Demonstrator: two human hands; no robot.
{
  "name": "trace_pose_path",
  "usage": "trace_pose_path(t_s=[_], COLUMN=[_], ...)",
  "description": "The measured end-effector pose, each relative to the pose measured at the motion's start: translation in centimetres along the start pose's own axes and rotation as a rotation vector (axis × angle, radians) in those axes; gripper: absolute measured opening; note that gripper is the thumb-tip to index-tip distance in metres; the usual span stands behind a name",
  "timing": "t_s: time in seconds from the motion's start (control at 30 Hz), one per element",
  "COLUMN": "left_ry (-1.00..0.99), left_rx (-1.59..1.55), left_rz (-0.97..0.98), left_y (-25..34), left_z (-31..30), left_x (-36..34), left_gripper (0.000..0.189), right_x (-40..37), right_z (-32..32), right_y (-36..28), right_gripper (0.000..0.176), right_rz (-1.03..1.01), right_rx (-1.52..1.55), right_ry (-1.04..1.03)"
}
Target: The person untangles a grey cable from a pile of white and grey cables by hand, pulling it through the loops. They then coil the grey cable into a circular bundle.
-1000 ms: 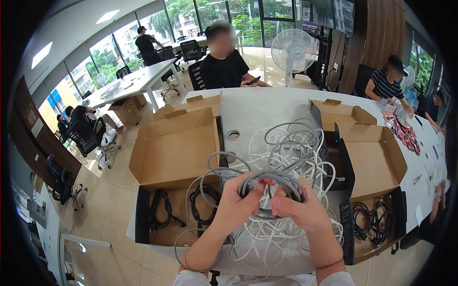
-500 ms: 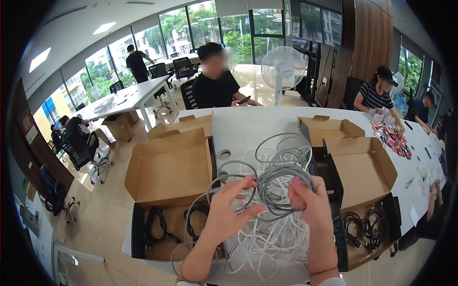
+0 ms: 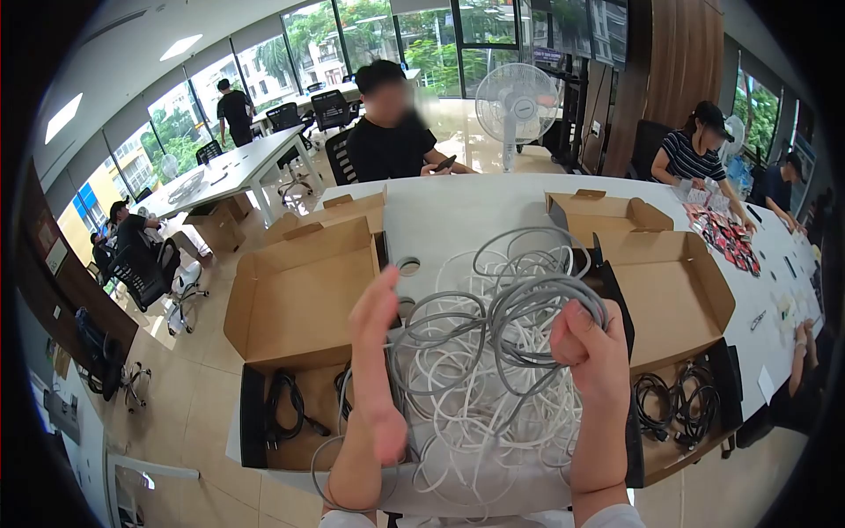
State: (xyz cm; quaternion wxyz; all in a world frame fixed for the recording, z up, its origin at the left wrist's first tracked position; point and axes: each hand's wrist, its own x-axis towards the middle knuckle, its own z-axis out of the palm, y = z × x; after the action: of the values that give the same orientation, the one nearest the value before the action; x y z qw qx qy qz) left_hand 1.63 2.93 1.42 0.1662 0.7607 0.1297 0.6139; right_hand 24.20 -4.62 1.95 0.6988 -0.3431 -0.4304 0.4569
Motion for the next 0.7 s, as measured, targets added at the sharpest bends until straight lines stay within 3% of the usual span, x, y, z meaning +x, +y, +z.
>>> trace_pose_path(t_s=[0.17,0.2,0.3,0.4,0.5,0.63,0.7], left_ry=[-0.083,-0.115,-0.229,-0.093,-0.121,-0.194,-0.347], left_rx=[-0.050,-0.117,-0.297,-0.512,-0.678,-0.800,-0.195], left_rz=[-0.417,-0.441,-0.564,-0.525,-0.357,-0.342,-0.135], left_y=[-0.5,-1.1,-0.9,-1.2,-1.2,-1.8,-0.3], left_z=[0.4,0.7,0.0,-0.1,0.2,0.1,-0.4], left_x=[-0.6,-1.2,-1.5,-1.9,-1.2,-1.3,-0.1], left_gripper=[0.063,0.047,0.034,0.018,0.010,0.016,0.013], right_x=[0.1,0.1,0.6,1.2,2.5,2.6,2.4], right_z=[-0.2,-0.1,-0.7,-1.6,-4.4,-4.9,-5.1], right_y=[0.1,0.2,0.3,0.1,0.1,-0.1,-0.5], right_gripper=[0.036,0.037,0.037,0.035,0.035,0.035,0.034], right_rz=[-0.006,-0.013,-0.044,0.011,0.184,0.242,0.244], right_rx=[0.103,0.112,0.147,0.371,0.818,0.988,0.973], right_ry=[-0.015,0.007,0.052,0.126,-0.048,-0.096,-0.074])
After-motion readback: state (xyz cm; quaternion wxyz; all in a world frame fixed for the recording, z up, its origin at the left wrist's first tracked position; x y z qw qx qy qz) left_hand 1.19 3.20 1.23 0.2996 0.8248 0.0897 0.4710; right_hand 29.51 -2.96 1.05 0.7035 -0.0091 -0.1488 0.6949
